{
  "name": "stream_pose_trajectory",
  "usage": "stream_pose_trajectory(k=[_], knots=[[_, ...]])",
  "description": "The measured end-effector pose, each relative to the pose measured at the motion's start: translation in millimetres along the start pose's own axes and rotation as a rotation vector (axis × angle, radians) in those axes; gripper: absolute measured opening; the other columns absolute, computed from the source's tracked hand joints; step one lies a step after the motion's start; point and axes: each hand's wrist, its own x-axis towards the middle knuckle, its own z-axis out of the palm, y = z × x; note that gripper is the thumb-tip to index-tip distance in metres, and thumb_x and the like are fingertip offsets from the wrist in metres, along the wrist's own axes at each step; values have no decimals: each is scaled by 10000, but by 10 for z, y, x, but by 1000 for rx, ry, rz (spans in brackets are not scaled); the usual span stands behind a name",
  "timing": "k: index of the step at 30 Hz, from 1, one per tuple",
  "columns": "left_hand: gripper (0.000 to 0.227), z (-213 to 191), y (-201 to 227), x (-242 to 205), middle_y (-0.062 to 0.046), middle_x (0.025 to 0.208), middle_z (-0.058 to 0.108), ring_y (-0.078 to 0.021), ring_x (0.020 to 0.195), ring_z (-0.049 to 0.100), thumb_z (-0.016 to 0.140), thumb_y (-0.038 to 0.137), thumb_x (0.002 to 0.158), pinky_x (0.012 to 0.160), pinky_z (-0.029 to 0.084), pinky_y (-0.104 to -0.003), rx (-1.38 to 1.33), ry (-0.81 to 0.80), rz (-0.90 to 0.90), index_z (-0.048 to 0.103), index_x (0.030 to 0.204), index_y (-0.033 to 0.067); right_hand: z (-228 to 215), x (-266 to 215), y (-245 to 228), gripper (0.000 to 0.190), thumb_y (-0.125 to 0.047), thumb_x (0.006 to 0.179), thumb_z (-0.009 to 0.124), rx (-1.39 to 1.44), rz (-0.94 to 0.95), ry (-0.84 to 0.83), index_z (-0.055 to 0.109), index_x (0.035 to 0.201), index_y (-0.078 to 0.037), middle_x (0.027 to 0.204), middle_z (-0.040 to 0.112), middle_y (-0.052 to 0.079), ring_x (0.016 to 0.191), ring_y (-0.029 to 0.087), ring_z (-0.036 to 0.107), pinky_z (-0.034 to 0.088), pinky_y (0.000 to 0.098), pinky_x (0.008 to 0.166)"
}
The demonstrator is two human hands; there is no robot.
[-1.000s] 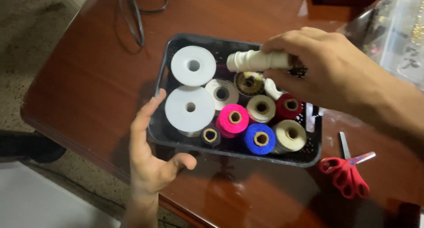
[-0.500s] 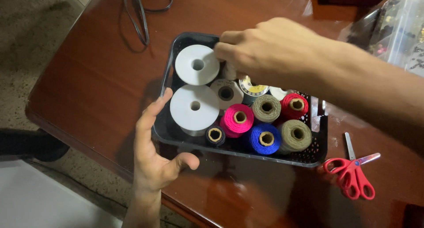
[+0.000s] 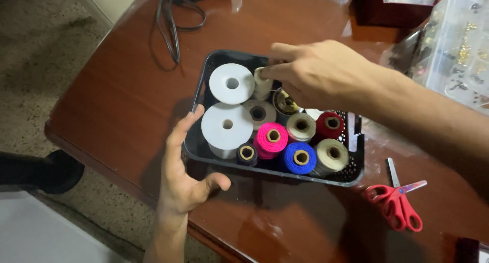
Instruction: Sort and organize various spools of thread and craft supplies in a storage bin.
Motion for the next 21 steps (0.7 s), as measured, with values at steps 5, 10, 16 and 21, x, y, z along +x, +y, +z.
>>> stream_pose_trajectory(k=[5, 10, 16, 21], knots=[[1097, 13, -39, -22, -275, 1607, 484, -336, 1446, 541, 716, 689, 833, 1232, 468, -435, -67, -7, -30, 332, 1579, -17, -166, -12, -55, 399, -49, 792, 640, -69, 77, -144, 767, 1159, -141, 1027, 688, 101, 771, 297, 714, 594, 412, 589], [1086, 29, -64, -54, -278, 1632, 441, -346, 1518, 503, 748, 555, 817, 1277, 461, -452, -110, -7, -23, 281, 1622, -5, -693, -431, -193, 415, -144, 905, 650, -83, 140, -77, 662, 1307, -40, 1064, 702, 141, 700, 323, 708, 600, 412, 599], [1059, 68, -145, -59, -229, 1620, 436, -323, 1485, 530, 877, 242, 826, 1173, 503, -439, -257, -12, -57, 206, 1625, 66, -1060, -1896, -395, 524, -182, 811, 678, -125, 323, 123, 680, 1312, -32, 1077, 694, 190, 930, 318, 732, 596, 419, 796], [1025, 15, -42, -12, -204, 1604, 457, -319, 1480, 511, 854, 52, 804, 1222, 479, -438, 0, 23, -46, 265, 1643, 58, -906, -3305, -625, 476, -144, 856, 677, -101, 525, 200, 670, 1319, -31, 1103, 689, 182, 932, 285, 725, 591, 387, 819]])
